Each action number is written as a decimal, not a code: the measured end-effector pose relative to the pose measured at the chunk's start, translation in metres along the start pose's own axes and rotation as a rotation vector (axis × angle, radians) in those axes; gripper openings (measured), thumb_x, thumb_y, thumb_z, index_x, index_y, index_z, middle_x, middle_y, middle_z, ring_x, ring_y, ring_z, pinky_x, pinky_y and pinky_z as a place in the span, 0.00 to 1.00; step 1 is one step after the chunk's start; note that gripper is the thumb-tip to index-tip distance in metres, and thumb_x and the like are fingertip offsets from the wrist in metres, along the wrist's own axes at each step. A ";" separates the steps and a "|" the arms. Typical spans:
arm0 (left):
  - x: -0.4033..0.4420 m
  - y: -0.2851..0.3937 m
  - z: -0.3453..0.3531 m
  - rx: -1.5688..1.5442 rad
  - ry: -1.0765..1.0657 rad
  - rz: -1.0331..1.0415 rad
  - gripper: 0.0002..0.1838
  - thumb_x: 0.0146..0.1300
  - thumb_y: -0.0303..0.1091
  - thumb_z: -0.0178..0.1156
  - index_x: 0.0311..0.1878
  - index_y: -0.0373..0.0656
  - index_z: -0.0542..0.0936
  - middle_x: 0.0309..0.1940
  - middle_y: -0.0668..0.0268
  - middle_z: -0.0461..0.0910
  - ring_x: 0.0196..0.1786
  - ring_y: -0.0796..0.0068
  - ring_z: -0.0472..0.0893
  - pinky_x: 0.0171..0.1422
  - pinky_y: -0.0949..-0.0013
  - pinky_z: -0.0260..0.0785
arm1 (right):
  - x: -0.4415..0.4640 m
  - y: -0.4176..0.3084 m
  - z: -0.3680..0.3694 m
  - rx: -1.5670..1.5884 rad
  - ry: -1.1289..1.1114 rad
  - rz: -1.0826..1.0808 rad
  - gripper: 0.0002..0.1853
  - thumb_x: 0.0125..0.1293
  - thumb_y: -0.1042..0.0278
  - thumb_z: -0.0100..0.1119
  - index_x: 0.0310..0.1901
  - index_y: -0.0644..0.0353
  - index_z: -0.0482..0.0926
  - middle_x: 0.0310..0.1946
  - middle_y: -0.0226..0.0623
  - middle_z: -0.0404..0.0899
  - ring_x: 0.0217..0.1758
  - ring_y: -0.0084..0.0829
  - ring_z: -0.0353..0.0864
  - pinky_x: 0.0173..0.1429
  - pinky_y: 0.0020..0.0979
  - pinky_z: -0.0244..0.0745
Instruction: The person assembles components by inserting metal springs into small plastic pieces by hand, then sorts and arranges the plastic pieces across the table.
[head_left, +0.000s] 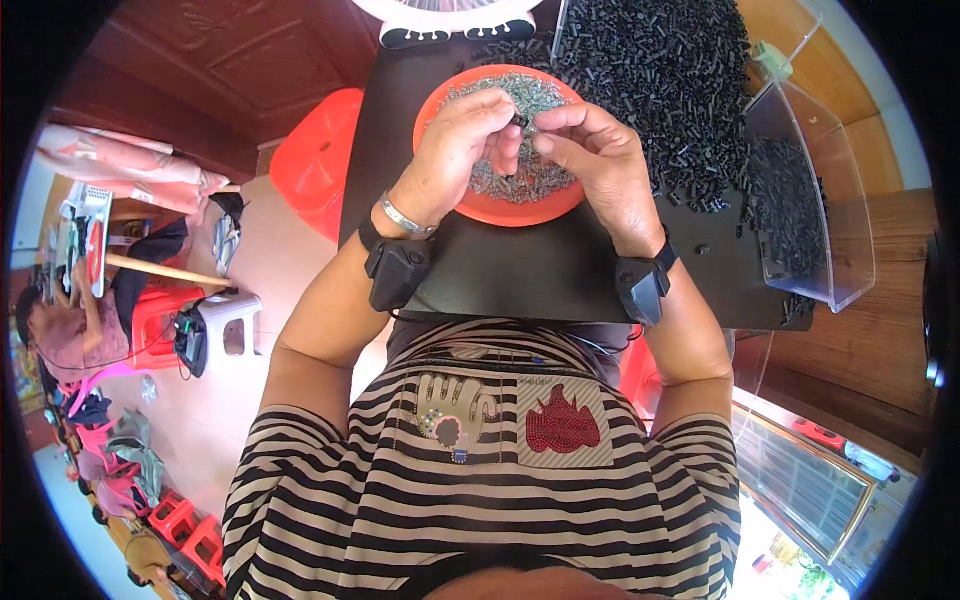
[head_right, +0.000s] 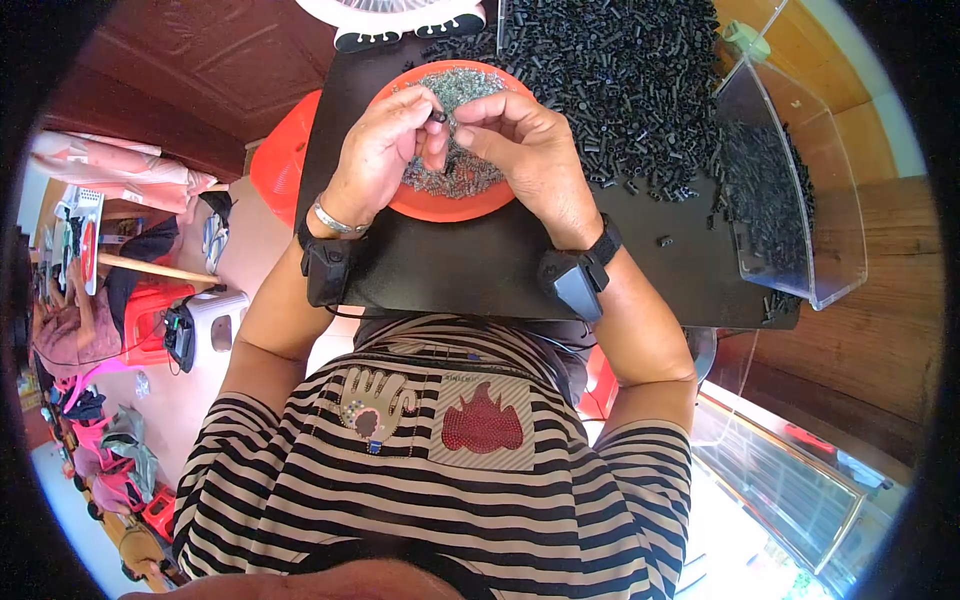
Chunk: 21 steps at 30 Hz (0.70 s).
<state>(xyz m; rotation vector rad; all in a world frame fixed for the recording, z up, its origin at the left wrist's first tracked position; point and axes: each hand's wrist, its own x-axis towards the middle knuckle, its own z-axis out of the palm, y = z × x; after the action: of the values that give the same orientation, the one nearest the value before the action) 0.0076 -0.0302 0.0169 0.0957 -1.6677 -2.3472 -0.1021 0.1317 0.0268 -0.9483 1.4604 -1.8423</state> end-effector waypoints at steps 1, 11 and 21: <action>-0.001 0.001 0.001 -0.007 -0.003 -0.002 0.14 0.77 0.42 0.49 0.41 0.40 0.74 0.29 0.67 0.74 0.30 0.74 0.75 0.38 0.70 0.69 | 0.000 0.000 0.000 -0.002 0.001 -0.008 0.09 0.66 0.78 0.68 0.48 0.63 0.84 0.42 0.30 0.86 0.47 0.19 0.83 0.57 0.25 0.78; 0.002 -0.002 -0.007 -0.263 -0.116 -0.124 0.15 0.77 0.42 0.48 0.40 0.40 0.74 0.28 0.68 0.70 0.31 0.71 0.75 0.36 0.70 0.68 | -0.003 0.002 0.000 -0.044 -0.016 -0.103 0.08 0.66 0.81 0.67 0.46 0.63 0.83 0.42 0.30 0.86 0.46 0.19 0.84 0.55 0.25 0.80; 0.003 -0.004 -0.009 -0.411 -0.148 -0.195 0.16 0.75 0.44 0.49 0.36 0.41 0.72 0.25 0.69 0.66 0.28 0.69 0.72 0.33 0.70 0.65 | -0.005 0.001 0.004 -0.065 0.003 -0.142 0.07 0.68 0.79 0.65 0.47 0.63 0.83 0.42 0.29 0.86 0.47 0.19 0.83 0.56 0.25 0.80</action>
<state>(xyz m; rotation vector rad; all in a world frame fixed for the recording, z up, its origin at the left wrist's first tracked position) 0.0063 -0.0381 0.0105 0.0053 -1.2444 -2.8565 -0.0964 0.1332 0.0257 -1.1067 1.4968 -1.9069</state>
